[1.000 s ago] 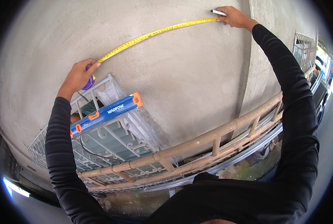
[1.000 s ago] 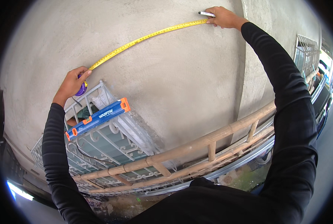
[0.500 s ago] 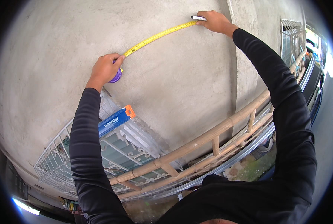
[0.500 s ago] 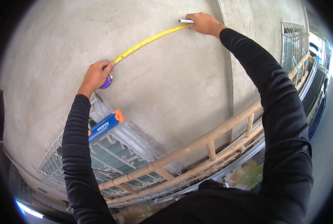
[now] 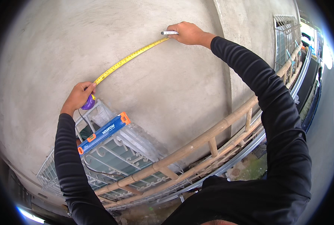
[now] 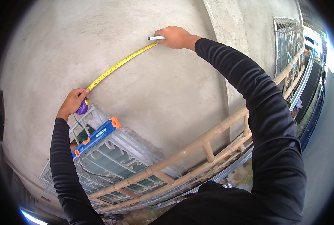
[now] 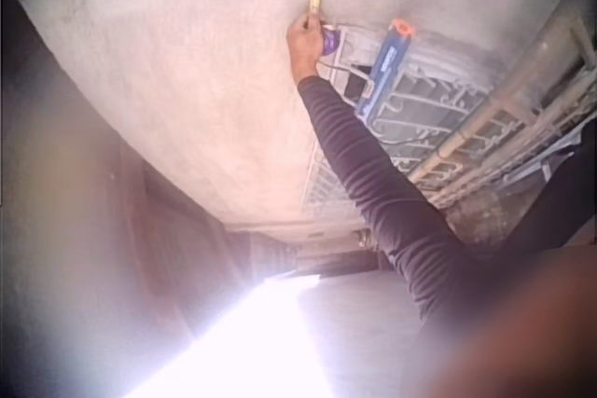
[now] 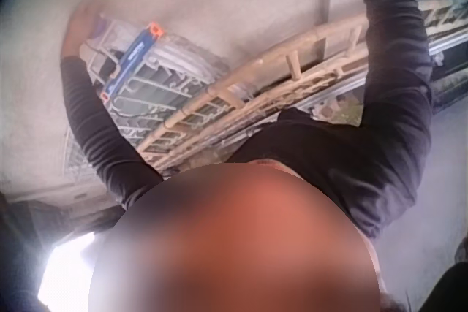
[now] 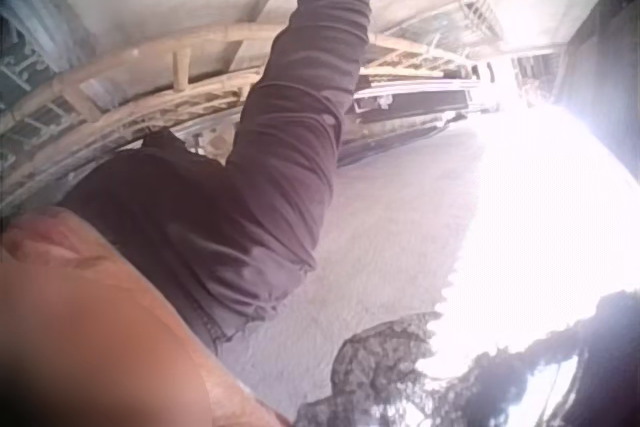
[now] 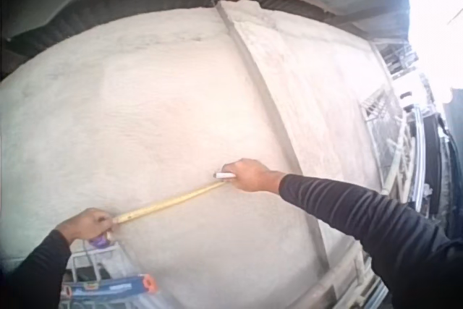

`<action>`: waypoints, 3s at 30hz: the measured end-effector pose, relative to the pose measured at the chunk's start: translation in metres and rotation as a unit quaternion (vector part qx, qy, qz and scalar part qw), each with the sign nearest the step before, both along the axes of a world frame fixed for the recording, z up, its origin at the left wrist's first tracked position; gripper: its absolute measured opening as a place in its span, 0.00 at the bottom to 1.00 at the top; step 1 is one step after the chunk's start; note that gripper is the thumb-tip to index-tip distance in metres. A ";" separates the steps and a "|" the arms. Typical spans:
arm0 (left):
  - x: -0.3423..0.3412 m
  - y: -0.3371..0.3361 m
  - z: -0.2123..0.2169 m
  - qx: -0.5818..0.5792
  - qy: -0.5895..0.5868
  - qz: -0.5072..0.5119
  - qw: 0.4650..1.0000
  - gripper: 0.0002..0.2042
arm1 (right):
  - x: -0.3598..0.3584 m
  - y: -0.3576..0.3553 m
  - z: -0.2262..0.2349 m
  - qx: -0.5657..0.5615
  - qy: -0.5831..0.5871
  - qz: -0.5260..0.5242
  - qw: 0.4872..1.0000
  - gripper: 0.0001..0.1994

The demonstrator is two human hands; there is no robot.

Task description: The person carries a ladder and a tape measure through a cluttered outdoor area, positions the ladder against a wall, and uses the tape measure to mark horizontal and vertical measurements on the wall with a marker.

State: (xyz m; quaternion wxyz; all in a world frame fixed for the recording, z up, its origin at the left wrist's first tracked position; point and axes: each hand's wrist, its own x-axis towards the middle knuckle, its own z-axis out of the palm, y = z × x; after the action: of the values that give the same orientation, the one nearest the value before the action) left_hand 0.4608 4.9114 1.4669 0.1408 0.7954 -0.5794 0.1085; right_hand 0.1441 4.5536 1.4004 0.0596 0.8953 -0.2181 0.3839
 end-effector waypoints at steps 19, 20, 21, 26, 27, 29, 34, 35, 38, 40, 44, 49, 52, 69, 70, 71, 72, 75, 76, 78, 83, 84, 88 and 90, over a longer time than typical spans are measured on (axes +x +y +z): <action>0.024 -0.003 -0.020 -0.031 0.015 0.019 0.999 0.20 | 0.000 0.035 -0.027 0.300 -0.155 0.163 0.927 0.19; 0.024 -0.002 -0.020 -0.032 0.022 0.019 0.999 0.20 | -0.002 0.040 -0.025 0.317 -0.157 0.180 0.918 0.19; 0.023 -0.002 -0.020 -0.032 0.027 0.019 0.999 0.19 | -0.003 0.046 -0.023 0.328 -0.158 0.201 0.910 0.19; 0.009 0.008 -0.020 -0.008 0.042 0.000 0.999 0.21 | 0.008 0.078 -0.027 0.242 -0.181 0.206 0.931 0.19; 0.003 0.009 -0.020 0.002 0.052 -0.005 0.999 0.21 | 0.011 0.085 -0.029 0.186 -0.185 0.197 0.945 0.19; -0.014 0.010 -0.021 0.014 0.074 0.005 0.997 0.21 | 0.017 0.097 -0.030 0.152 -0.182 0.248 0.939 0.19; -0.078 0.015 -0.037 0.027 0.168 0.020 0.985 0.21 | 0.015 0.149 -0.025 0.177 -0.195 0.424 0.867 0.19; -0.092 0.018 -0.043 0.034 0.185 0.003 0.982 0.22 | 0.014 0.163 -0.025 0.181 -0.197 0.455 0.849 0.18; -0.127 0.028 -0.062 0.078 0.121 0.000 0.990 0.19 | 0.012 0.202 -0.026 0.188 -0.188 0.546 0.794 0.16; -0.146 0.036 -0.080 0.056 0.031 -0.077 0.995 0.16 | 0.014 0.220 -0.026 0.198 -0.177 0.590 0.763 0.15; -0.180 0.053 -0.111 -0.012 -0.092 -0.215 0.972 0.13 | 0.015 0.234 -0.024 0.292 -0.147 0.638 0.698 0.14; -0.206 0.068 -0.117 0.000 -0.077 -0.199 0.977 0.12 | 0.024 0.252 -0.033 0.441 -0.128 0.663 0.592 0.12; -0.210 0.069 -0.116 0.028 -0.080 -0.190 0.978 0.12 | 0.023 0.257 -0.047 0.448 -0.101 0.635 0.621 0.08; -0.189 0.033 -0.117 -0.023 -0.046 -0.227 0.972 0.16 | 0.013 0.244 -0.068 0.405 -0.225 0.611 0.642 0.04; -0.186 0.032 -0.115 -0.026 -0.063 -0.222 0.973 0.16 | 0.009 0.240 -0.062 0.413 -0.256 0.603 0.632 0.04; -0.184 0.032 -0.111 -0.014 -0.058 -0.221 0.973 0.16 | 0.004 0.236 -0.054 0.403 -0.272 0.609 0.626 0.04; -0.182 0.032 -0.106 0.005 -0.053 -0.212 0.976 0.16 | -0.003 0.229 -0.042 0.405 -0.308 0.590 0.627 0.04; -0.169 0.039 -0.084 0.042 0.009 -0.176 0.983 0.17 | -0.034 0.201 -0.003 0.365 -0.310 0.550 0.684 0.06; -0.162 0.041 -0.075 0.056 0.039 -0.162 0.984 0.17 | -0.041 0.193 0.005 0.313 -0.270 0.544 0.731 0.09; -0.146 0.049 -0.056 0.064 0.073 -0.105 0.990 0.17 | -0.060 0.182 0.008 0.263 -0.125 0.404 0.867 0.10; -0.104 0.067 -0.028 0.053 0.067 -0.091 0.992 0.17 | -0.055 0.166 -0.024 -0.114 -0.065 0.171 0.976 0.10; -0.098 0.068 -0.027 0.044 0.074 -0.096 0.992 0.17 | -0.050 0.159 -0.027 -0.147 -0.072 0.148 0.975 0.10; -0.082 0.062 -0.023 0.037 0.072 -0.080 0.994 0.19 | -0.043 0.118 -0.021 -0.158 -0.065 0.108 0.979 0.05; -0.075 0.058 -0.018 0.025 0.041 -0.066 0.997 0.19 | -0.038 0.096 -0.017 -0.173 -0.067 0.093 0.978 0.06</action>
State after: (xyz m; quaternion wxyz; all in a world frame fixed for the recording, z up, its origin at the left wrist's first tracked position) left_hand 0.3858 4.9691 1.4491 0.1509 0.7624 -0.6271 0.0519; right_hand 0.1060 4.6495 1.3837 0.1632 0.8600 -0.0679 0.4787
